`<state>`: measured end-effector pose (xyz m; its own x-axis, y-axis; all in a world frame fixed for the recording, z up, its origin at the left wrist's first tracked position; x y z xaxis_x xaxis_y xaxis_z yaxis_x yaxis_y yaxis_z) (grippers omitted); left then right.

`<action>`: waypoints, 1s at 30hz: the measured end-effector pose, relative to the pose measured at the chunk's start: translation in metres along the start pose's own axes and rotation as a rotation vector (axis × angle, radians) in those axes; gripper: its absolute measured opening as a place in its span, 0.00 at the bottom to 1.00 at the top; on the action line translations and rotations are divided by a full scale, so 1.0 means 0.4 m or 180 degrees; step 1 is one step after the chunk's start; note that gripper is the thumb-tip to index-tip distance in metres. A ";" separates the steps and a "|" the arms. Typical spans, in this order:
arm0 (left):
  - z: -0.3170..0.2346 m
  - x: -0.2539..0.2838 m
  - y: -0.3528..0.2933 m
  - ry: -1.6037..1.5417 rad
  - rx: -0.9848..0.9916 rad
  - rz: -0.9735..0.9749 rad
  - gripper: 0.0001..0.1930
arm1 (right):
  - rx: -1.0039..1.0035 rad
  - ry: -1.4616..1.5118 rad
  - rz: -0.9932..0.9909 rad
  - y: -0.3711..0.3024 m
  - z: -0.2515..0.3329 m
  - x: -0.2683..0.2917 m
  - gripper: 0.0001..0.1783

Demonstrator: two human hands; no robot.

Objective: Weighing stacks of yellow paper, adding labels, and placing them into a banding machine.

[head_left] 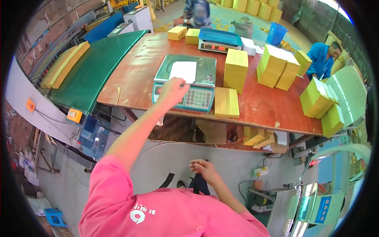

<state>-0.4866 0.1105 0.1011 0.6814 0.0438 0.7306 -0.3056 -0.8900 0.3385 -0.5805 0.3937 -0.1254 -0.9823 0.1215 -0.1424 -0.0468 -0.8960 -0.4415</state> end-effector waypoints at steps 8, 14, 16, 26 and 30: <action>0.117 -0.209 0.268 0.1287 0.0402 -0.0341 0.40 | 0.0188 0.0042 0.0471 0.216 0.300 0.078 0.18; 0.122 -0.235 0.266 0.1403 0.0331 -0.0456 0.37 | 0.0393 -0.0312 0.0897 0.311 0.459 0.131 0.19; 0.138 -0.222 0.264 0.1302 0.0424 -0.0403 0.36 | 0.0482 -0.0244 0.1020 0.330 0.497 0.134 0.18; 0.182 -0.149 0.293 0.0097 0.0079 -0.0372 0.07 | 0.1278 -0.0182 -0.0052 0.557 0.772 0.138 0.17; 0.215 -0.143 0.284 -0.0228 0.0372 -0.0478 0.07 | 0.1025 -0.0268 -0.0406 0.638 0.813 0.082 0.18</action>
<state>-0.5031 -0.0323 0.0467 0.7603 0.1513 0.6317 -0.1206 -0.9227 0.3662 -0.6837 0.0300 0.0452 -0.9758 0.2175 -0.0247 -0.2116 -0.9662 -0.1473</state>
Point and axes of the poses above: each hand's wrist, its own y-axis towards the middle knuckle, its own x-axis out of the back of the hand, z = x × y, the point moved 6 cm from there along y, towards the middle knuckle, and after that the axes turned 8 degrees about -z, right-handed, at the moved point
